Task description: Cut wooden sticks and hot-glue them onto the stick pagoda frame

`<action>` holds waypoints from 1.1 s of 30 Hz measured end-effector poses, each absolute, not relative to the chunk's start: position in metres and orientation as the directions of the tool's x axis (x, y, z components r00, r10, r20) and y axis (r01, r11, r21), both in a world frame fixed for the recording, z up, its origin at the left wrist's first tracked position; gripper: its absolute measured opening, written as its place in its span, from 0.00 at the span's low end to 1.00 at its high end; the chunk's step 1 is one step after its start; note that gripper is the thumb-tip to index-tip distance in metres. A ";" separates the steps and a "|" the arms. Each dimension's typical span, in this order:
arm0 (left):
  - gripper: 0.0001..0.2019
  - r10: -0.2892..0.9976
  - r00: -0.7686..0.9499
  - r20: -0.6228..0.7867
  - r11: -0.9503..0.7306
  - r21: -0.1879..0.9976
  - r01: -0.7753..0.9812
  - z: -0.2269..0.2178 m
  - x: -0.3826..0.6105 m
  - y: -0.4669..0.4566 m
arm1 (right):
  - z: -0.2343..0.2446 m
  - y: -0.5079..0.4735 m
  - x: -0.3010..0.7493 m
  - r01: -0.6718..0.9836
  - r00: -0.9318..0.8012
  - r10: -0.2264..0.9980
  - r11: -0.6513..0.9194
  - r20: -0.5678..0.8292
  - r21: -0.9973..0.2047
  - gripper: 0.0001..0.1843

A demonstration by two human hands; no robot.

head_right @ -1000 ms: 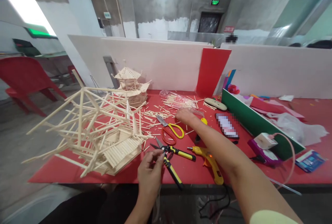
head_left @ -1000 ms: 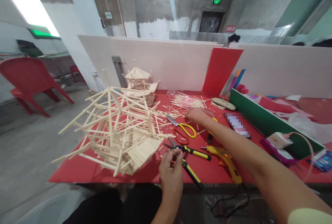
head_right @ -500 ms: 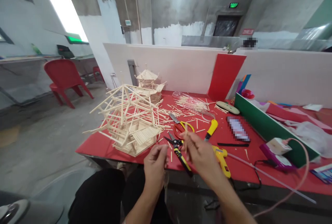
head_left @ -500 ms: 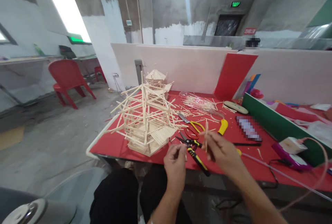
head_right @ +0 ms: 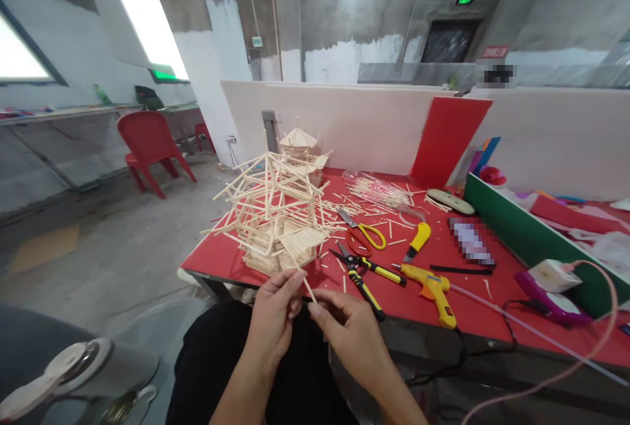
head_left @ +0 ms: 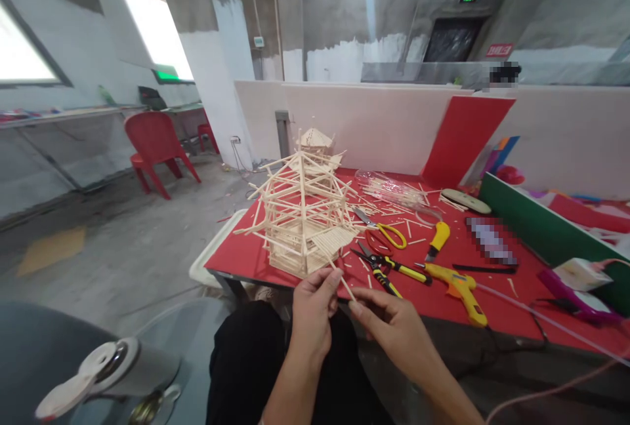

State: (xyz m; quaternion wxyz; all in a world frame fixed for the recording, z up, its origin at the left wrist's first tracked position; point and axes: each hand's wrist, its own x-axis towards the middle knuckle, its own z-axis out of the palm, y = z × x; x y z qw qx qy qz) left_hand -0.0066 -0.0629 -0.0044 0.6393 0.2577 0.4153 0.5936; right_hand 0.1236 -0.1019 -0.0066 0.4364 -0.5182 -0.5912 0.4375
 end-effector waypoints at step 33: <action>0.18 0.952 -0.111 -0.285 0.153 0.756 -0.637 -0.003 -0.020 -0.035 | -0.008 -0.078 0.088 0.399 0.026 0.932 0.321 0.361 -0.859 0.15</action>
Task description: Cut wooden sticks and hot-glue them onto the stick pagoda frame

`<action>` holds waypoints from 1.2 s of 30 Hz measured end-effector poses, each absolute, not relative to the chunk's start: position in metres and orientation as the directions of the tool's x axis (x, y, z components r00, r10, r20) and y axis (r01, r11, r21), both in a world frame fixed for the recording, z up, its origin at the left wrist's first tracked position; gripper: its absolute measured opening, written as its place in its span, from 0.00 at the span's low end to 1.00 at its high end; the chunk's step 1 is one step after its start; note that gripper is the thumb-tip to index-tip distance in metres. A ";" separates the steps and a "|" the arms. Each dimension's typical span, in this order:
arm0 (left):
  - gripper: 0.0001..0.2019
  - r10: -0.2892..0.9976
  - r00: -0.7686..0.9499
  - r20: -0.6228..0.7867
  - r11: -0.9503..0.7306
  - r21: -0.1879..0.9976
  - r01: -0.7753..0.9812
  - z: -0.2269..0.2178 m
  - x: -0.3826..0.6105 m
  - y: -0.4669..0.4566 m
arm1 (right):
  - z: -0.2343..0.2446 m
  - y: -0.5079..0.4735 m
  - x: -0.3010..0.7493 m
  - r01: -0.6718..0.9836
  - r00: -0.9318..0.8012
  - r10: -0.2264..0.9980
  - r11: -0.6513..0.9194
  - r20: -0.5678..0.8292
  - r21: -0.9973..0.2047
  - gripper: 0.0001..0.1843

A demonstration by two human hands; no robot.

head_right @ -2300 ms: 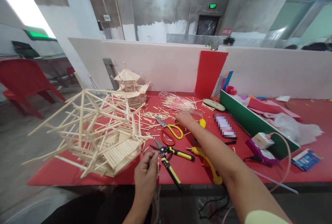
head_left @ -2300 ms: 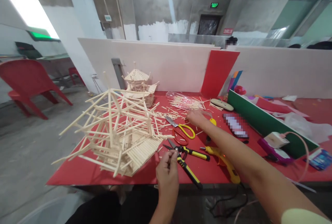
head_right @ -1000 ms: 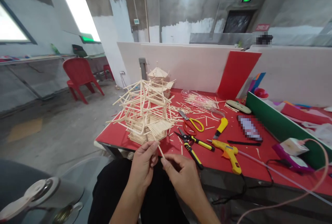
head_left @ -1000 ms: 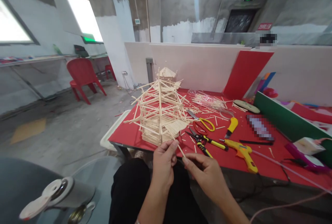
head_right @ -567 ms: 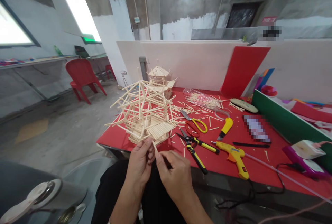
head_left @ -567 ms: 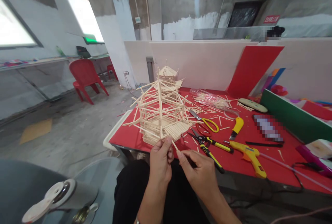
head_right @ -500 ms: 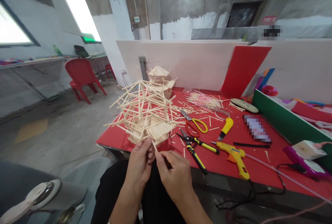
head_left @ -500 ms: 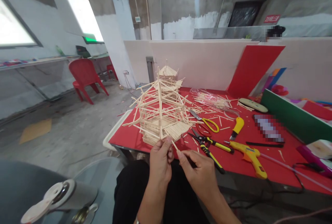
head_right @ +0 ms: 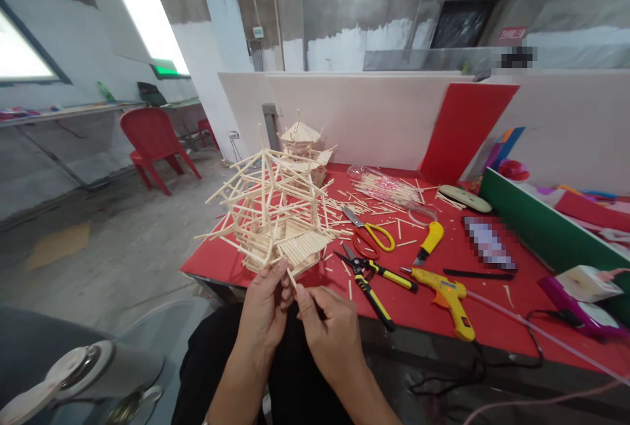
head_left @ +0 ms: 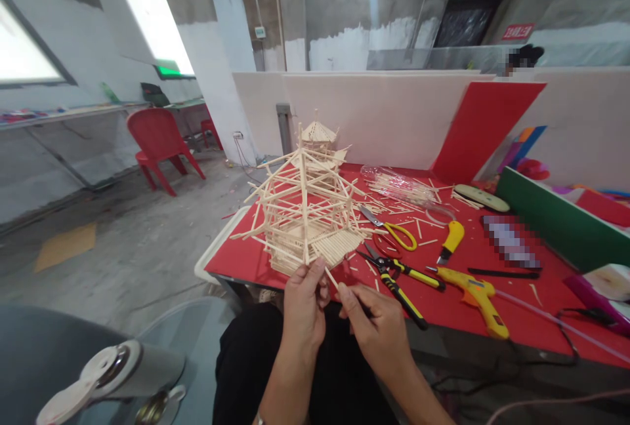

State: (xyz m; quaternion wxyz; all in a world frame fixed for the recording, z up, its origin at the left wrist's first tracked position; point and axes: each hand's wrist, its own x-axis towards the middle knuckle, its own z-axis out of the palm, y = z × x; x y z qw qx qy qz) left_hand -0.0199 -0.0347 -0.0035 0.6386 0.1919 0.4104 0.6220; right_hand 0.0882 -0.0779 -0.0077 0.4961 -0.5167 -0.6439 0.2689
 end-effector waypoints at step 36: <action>0.15 0.940 -0.244 -0.238 0.071 0.836 -0.545 -0.004 -0.017 -0.033 | -0.008 -0.056 0.086 0.421 0.028 0.895 0.393 0.444 -0.818 0.09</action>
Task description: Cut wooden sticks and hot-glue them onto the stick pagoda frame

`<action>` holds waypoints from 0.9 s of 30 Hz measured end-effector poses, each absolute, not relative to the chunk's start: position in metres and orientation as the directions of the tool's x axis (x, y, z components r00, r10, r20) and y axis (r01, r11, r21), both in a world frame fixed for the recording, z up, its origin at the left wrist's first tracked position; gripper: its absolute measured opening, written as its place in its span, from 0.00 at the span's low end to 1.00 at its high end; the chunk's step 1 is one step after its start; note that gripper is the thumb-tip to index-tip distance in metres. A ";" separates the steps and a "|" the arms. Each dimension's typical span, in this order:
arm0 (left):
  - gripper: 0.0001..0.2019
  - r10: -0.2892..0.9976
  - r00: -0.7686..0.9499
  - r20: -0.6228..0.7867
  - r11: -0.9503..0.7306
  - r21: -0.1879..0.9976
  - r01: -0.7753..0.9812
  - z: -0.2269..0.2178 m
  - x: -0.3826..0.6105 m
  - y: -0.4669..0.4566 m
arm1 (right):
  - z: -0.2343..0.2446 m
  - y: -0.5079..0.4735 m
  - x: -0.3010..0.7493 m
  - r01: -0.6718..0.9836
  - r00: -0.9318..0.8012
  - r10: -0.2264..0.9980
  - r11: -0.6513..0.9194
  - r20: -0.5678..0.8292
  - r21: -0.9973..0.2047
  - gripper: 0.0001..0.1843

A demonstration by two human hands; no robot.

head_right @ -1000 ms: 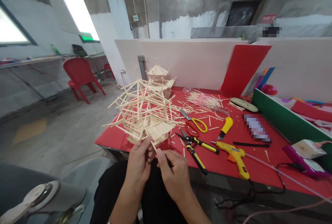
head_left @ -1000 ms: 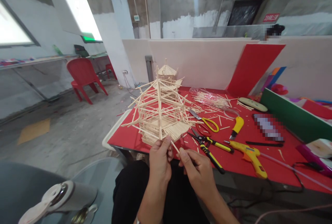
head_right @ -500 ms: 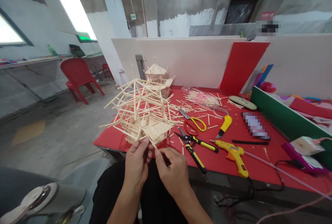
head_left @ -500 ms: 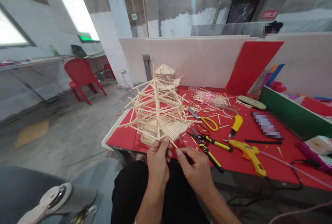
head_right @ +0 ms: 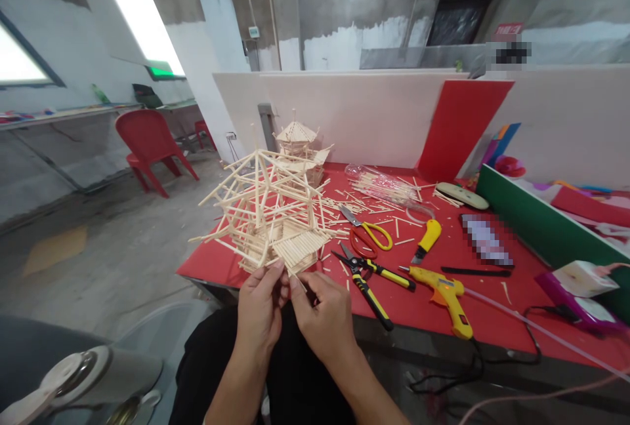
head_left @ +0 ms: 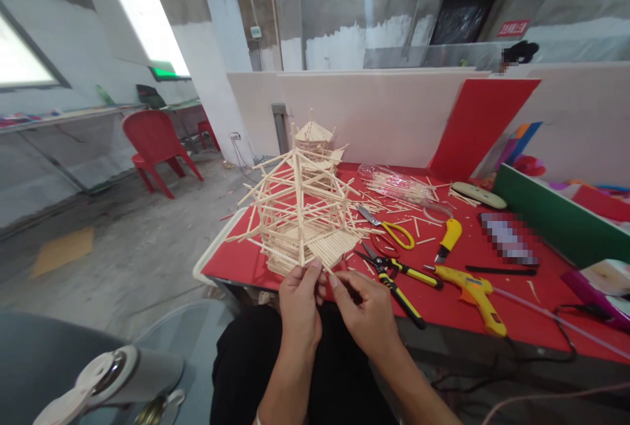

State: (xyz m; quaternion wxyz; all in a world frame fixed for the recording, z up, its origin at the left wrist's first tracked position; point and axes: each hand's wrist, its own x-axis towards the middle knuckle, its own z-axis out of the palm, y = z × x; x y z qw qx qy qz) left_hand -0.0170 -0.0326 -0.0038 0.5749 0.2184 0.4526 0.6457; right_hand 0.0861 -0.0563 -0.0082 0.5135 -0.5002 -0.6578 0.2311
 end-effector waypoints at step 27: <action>0.16 0.933 -0.262 -0.249 0.059 0.820 -0.570 -0.005 -0.015 -0.032 | -0.004 -0.050 0.079 0.422 0.029 0.905 0.374 0.425 -0.826 0.13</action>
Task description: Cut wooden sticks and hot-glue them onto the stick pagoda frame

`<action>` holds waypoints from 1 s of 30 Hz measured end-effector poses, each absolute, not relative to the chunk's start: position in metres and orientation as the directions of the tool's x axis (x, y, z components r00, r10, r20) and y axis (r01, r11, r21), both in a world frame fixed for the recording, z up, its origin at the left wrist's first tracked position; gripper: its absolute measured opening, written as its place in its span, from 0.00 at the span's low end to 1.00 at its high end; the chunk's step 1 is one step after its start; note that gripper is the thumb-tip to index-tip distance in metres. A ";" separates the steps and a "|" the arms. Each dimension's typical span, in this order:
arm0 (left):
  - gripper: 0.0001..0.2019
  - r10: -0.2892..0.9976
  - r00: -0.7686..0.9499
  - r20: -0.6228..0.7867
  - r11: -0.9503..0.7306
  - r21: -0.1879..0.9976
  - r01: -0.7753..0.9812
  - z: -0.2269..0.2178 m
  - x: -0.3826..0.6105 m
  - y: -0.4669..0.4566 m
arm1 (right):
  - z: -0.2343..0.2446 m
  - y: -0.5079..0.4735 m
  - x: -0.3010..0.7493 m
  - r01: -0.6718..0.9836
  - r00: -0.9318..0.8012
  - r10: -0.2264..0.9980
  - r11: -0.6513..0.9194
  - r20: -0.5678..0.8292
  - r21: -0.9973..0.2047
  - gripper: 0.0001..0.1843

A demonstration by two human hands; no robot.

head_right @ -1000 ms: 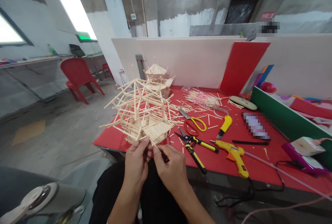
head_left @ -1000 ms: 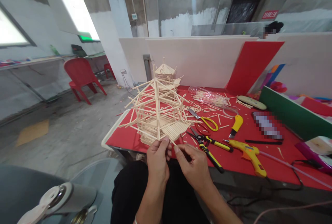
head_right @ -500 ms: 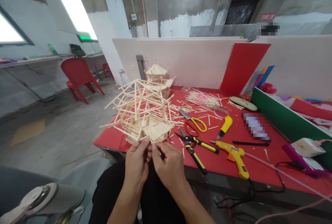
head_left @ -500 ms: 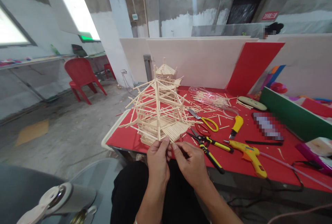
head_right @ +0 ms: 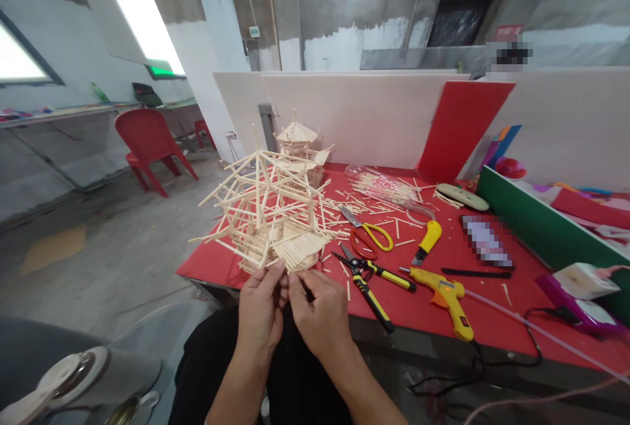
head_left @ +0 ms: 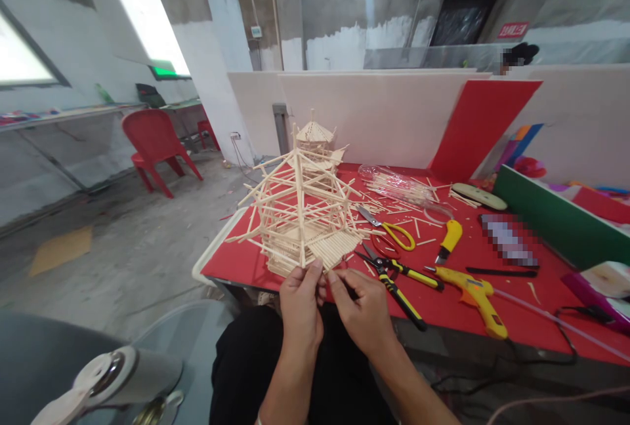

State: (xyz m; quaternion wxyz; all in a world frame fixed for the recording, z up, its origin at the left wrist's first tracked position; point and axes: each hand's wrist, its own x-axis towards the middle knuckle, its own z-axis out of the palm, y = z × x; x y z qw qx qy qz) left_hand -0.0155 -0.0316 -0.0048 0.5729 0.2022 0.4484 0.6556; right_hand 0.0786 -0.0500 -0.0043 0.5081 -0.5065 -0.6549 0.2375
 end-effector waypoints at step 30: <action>0.16 0.929 -0.267 -0.256 0.064 0.821 -0.567 -0.004 -0.015 -0.029 | -0.003 -0.047 0.078 0.414 0.016 0.903 0.385 0.430 -0.825 0.13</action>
